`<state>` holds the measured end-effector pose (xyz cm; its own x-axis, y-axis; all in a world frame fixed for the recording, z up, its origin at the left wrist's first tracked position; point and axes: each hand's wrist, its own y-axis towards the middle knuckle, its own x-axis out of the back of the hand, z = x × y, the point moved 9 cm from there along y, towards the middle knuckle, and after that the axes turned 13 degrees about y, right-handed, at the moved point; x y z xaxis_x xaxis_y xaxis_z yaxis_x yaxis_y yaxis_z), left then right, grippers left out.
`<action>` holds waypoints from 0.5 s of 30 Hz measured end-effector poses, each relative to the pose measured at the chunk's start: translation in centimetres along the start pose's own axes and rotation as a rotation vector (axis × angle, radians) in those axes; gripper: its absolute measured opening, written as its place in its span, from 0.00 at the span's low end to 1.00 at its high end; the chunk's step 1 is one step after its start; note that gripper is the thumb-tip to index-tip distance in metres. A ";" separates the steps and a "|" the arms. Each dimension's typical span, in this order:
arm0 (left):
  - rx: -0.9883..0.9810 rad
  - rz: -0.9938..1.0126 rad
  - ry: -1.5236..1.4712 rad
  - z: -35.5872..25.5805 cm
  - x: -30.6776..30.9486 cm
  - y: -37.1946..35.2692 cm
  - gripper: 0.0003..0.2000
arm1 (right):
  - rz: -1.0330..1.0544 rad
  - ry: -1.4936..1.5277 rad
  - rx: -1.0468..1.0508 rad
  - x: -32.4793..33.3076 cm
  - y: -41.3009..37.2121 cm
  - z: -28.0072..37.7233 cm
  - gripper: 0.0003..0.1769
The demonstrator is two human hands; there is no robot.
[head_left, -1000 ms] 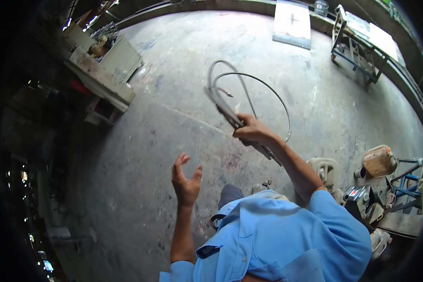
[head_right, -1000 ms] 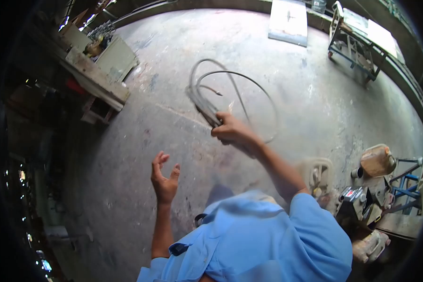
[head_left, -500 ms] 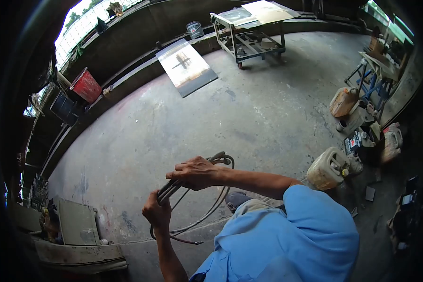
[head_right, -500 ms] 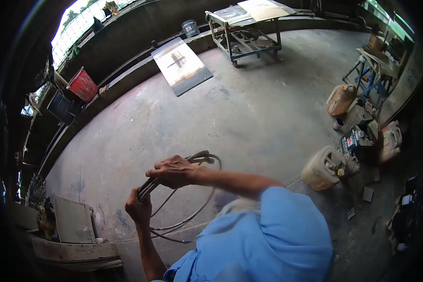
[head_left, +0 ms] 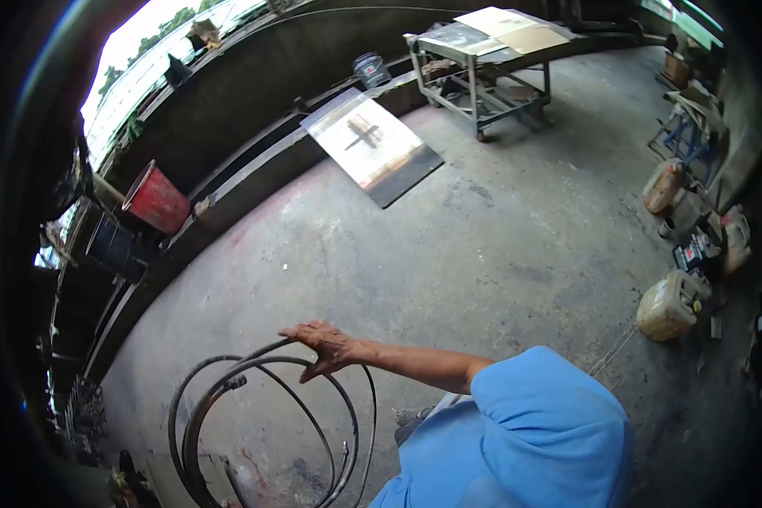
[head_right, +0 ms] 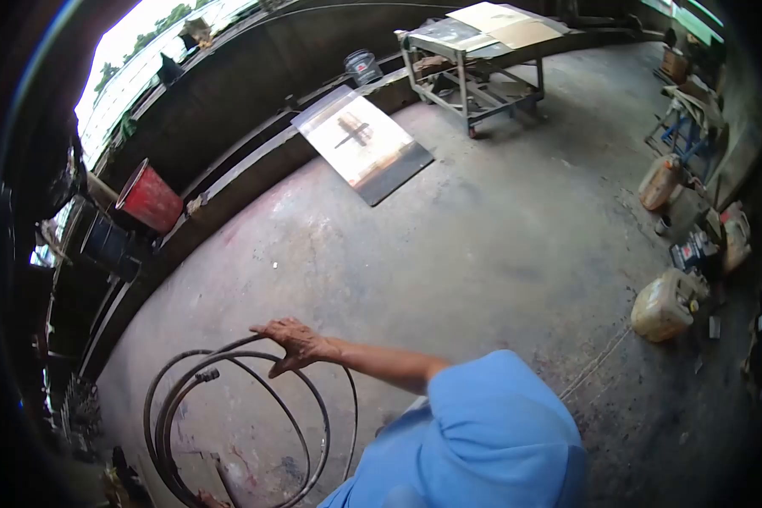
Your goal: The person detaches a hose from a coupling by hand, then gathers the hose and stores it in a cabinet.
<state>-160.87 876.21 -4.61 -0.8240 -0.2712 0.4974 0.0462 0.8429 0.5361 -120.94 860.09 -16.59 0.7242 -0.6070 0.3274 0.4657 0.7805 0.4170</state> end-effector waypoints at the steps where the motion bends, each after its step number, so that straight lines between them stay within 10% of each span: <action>1: 0.167 -0.003 -0.093 6.9 -2.4 4.0 0.09 | -0.095 -0.085 0.098 -1.2 2.5 -1.8 0.53; 3: 0.197 -0.020 -0.123 8.0 -5.7 9.1 0.11 | -0.202 0.151 0.095 -3.0 6.8 -7.3 0.47; 8: 0.429 -0.039 -0.413 16.5 -14.8 22.4 0.07 | -0.206 -0.029 -0.959 -7.8 0.1 -35.7 0.41; 11: 0.578 -0.078 -0.570 21.9 -19.8 30.3 0.08 | -0.279 0.162 -1.557 -10.7 -8.5 -38.0 0.38; 15: 0.642 -0.183 -0.667 26.3 -25.6 41.2 0.08 | -0.409 0.337 -1.784 -15.5 -7.9 -48.2 0.38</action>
<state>-152.78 930.09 -13.23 -0.9499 -0.2700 -0.1572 -0.2719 0.9623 -0.0100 -111.29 870.53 -65.81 0.3971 -0.8967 0.1953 0.3708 -0.0378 -0.9279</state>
